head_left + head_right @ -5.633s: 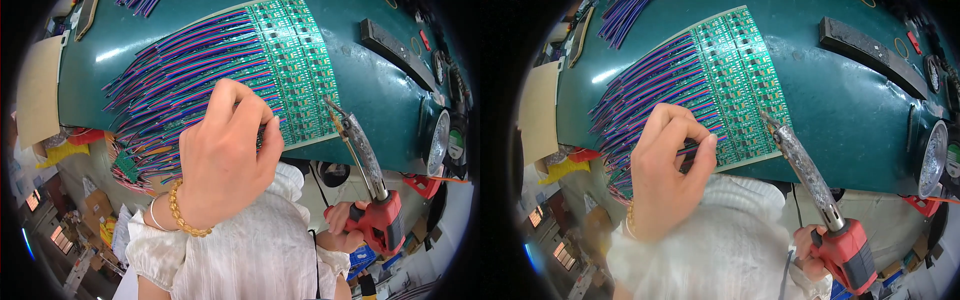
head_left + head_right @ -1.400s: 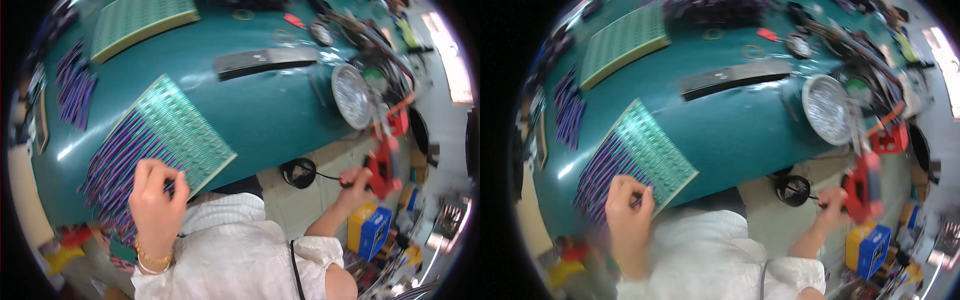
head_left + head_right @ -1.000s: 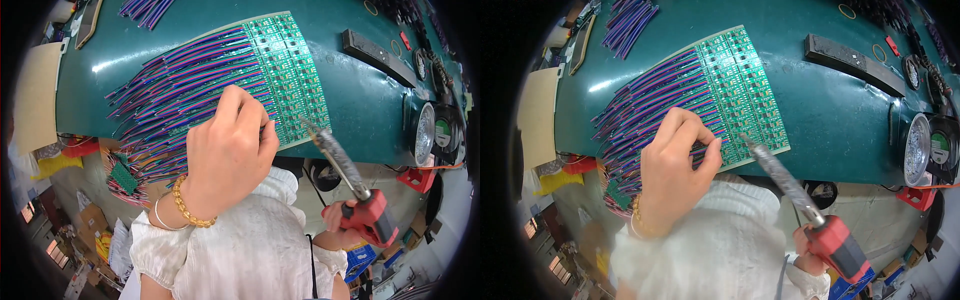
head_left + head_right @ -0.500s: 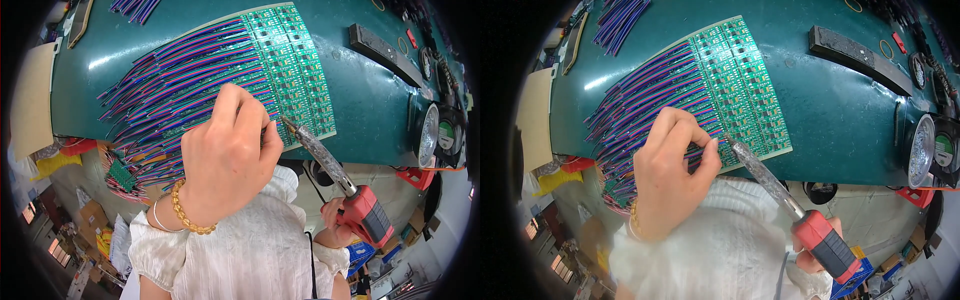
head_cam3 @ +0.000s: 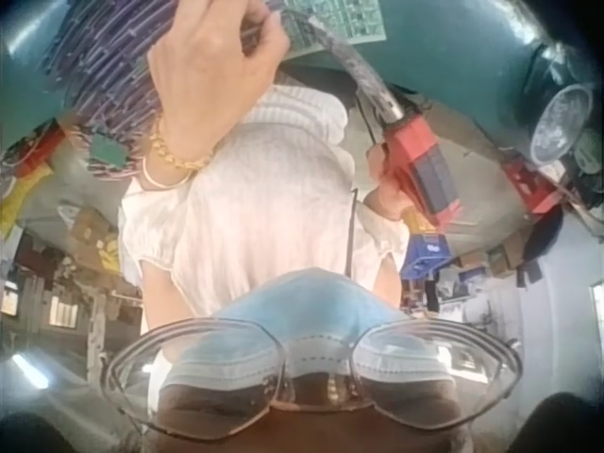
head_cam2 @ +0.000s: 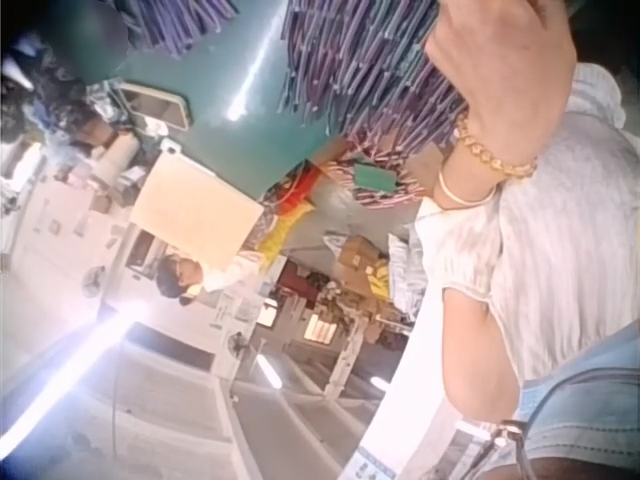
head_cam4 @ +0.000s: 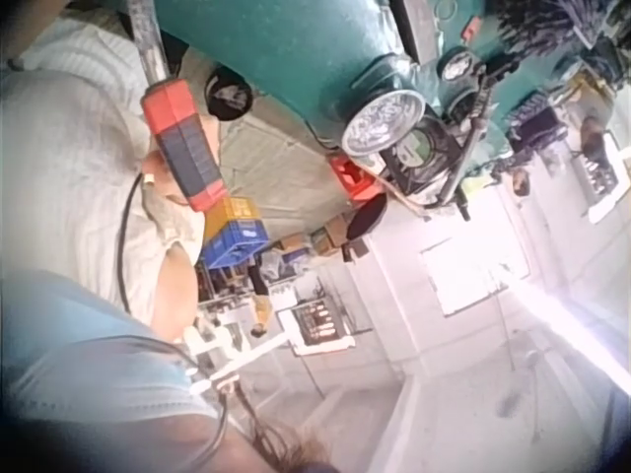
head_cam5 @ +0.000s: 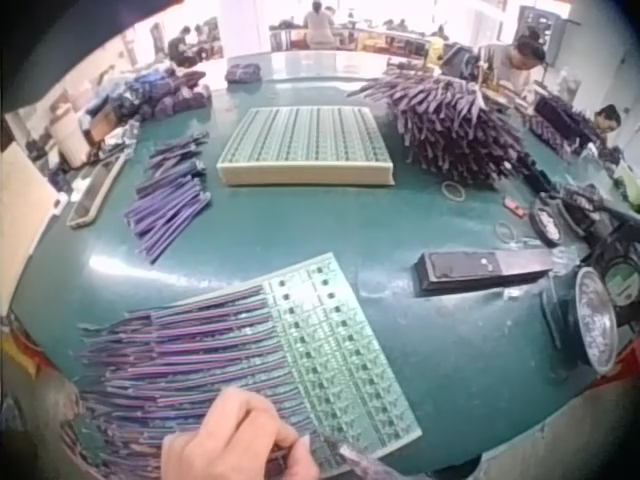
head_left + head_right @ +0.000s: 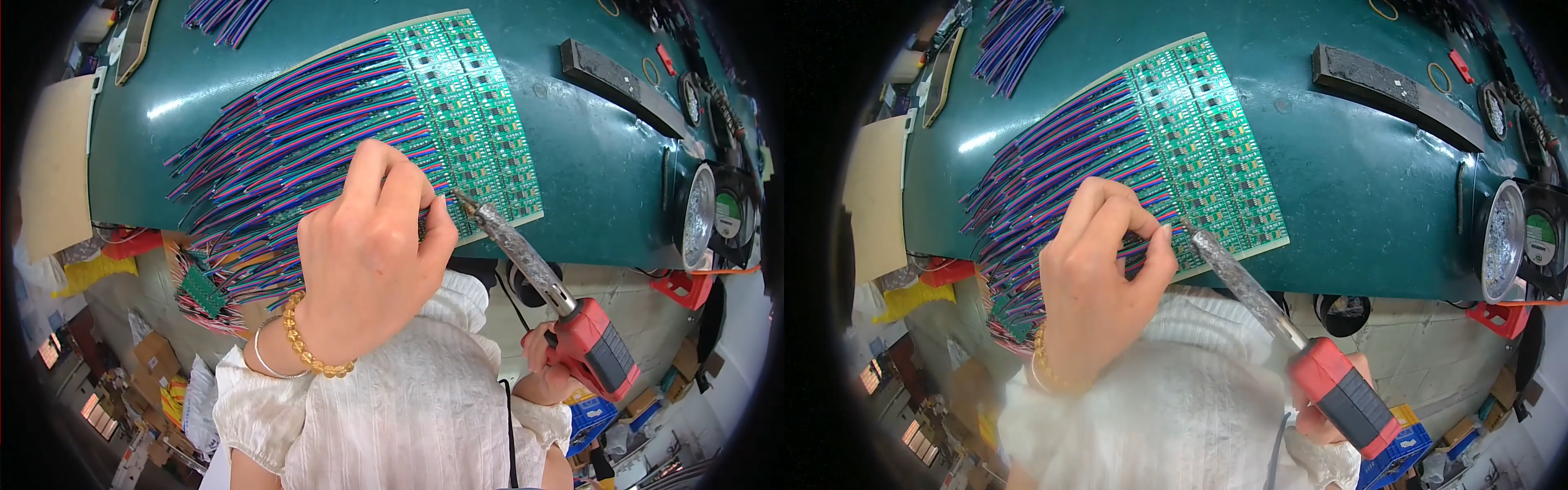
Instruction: The person solders wires to printed circuit boards using a soldering iron.
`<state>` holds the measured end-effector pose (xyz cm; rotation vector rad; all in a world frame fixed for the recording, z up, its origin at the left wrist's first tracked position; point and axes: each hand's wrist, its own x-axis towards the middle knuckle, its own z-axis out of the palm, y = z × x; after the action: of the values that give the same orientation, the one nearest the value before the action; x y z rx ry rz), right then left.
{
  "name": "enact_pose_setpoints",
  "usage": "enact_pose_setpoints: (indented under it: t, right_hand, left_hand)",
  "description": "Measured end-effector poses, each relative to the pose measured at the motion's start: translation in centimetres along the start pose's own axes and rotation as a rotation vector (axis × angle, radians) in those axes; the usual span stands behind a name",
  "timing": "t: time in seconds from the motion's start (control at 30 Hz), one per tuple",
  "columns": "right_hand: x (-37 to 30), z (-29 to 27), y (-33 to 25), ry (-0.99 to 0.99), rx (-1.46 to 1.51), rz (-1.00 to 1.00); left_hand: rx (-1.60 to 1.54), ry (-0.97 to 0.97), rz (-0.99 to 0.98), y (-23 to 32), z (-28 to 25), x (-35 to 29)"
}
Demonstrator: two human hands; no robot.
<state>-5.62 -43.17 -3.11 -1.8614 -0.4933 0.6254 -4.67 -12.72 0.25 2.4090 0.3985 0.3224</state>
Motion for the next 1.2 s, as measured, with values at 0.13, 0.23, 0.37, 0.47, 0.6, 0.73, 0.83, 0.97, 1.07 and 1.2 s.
enact_pose_setpoints:
  t: [0.13,0.23,0.37,0.47,0.6,0.73,0.83,0.97,1.07,1.2]
  right_hand:
    - [0.2,2.4,-1.6,0.311,0.171,0.02]
    - [0.3,2.6,-1.4,0.332,0.035,-0.021]
    - [0.4,3.7,-0.1,0.431,0.474,0.046]
    - [1.8,3.1,0.6,0.209,0.513,-0.231]
    - [3.0,3.4,-0.7,0.299,0.755,-0.292]
    - [3.4,2.1,0.3,0.392,0.607,-0.387]
    - [3.3,2.3,0.5,0.392,0.613,-0.381]
    - [2.9,2.7,-0.1,0.437,0.614,-0.327]
    - [2.4,2.9,-0.3,0.477,0.638,-0.255]
    - [2.4,2.8,-0.3,0.447,0.669,-0.238]
  left_hand:
    - [-0.001,-0.008,-0.007,0.1,0.0,0.3]
    - [-0.007,-0.007,0.023,-0.2,0.2,0.7]
    - [0.053,-0.02,0.037,-0.4,-0.6,0.3]
    - [0.019,0.032,0.104,-0.6,-0.7,0.2]
    - [0.118,0.062,0.171,-1.6,-4.1,3.2]
    - [0.455,0.219,0.22,-9.3,-7.0,11.7]
    - [0.255,0.205,0.046,-12.0,-6.3,15.5]
    - [0.239,0.188,-0.021,-12.5,-5.1,16.5]
    - [0.184,0.159,-0.015,-11.9,-5.4,15.4]
    - [0.169,0.211,0.054,-10.4,-7.2,13.5]
